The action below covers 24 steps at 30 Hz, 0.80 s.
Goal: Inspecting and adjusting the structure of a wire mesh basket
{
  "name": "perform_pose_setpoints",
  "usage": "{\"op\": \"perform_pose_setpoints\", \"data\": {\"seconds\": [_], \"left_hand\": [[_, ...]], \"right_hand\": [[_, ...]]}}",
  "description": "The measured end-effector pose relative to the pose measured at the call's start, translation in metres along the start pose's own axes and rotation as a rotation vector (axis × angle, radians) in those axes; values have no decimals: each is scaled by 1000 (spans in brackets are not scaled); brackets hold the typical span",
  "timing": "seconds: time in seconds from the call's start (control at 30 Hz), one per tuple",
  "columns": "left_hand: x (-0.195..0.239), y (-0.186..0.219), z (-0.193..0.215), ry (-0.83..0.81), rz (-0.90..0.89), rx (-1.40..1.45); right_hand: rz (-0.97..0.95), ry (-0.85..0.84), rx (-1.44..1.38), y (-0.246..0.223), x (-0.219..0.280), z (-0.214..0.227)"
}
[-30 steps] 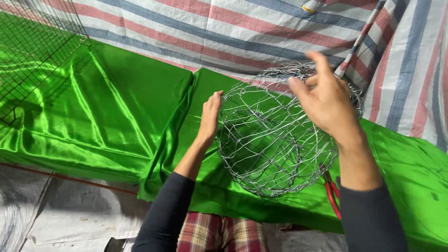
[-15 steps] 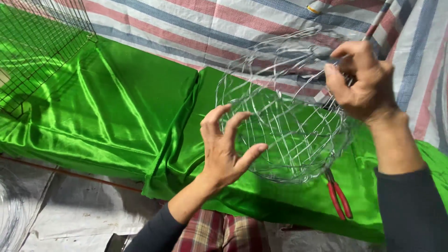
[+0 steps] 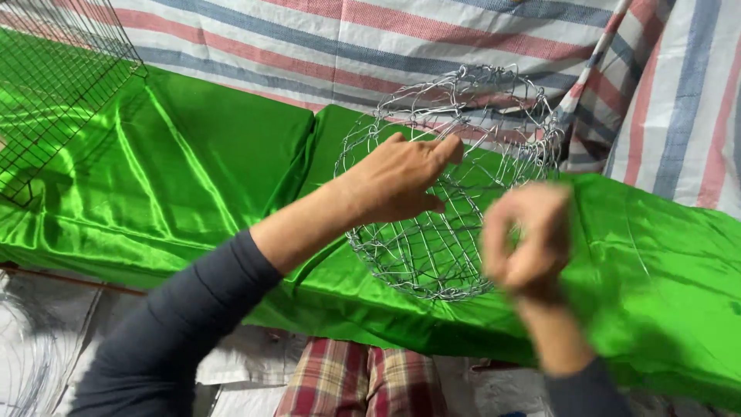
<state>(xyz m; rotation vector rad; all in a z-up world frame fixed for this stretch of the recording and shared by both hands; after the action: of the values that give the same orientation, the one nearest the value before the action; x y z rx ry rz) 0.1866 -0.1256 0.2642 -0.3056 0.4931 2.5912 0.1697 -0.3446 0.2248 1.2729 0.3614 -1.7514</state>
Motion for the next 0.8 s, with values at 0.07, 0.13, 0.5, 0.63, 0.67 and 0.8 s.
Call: {"op": "perform_pose_setpoints", "data": {"seconds": [0.07,0.13,0.5,0.63,0.67,0.8], "left_hand": [[-10,-5,-9,-98,-15,-28],[-19,-12,-29,-178,19,-63],[-25,-4,-5,-353,49,-66],[-26,-6,-10,-351,79,-46],[-27,-6,-13,-354,98,-52],[-30,-10,-18,-389,106,-63]], "right_hand": [[18,-51,92,-55,38,-9],[-10,-145,163,-82,9,-8],[-46,-431,48,-66,37,-24],[-116,-435,-31,-58,44,-26],[-134,-478,-36,-56,48,-28],[-75,-491,40,-58,40,-22]]}}
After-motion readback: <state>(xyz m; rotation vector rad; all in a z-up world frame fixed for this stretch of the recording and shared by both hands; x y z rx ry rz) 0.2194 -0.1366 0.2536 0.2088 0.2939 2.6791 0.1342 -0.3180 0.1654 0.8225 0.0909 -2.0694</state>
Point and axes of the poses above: each hand's wrist, its own x-axis away from the middle knuckle, its own z-axis out of the back of the hand, y = z × x, the point moved 2 cm from there along -x, towards the middle knuckle, and after that the axes turned 12 degrees about z, right-handed, at the moved point
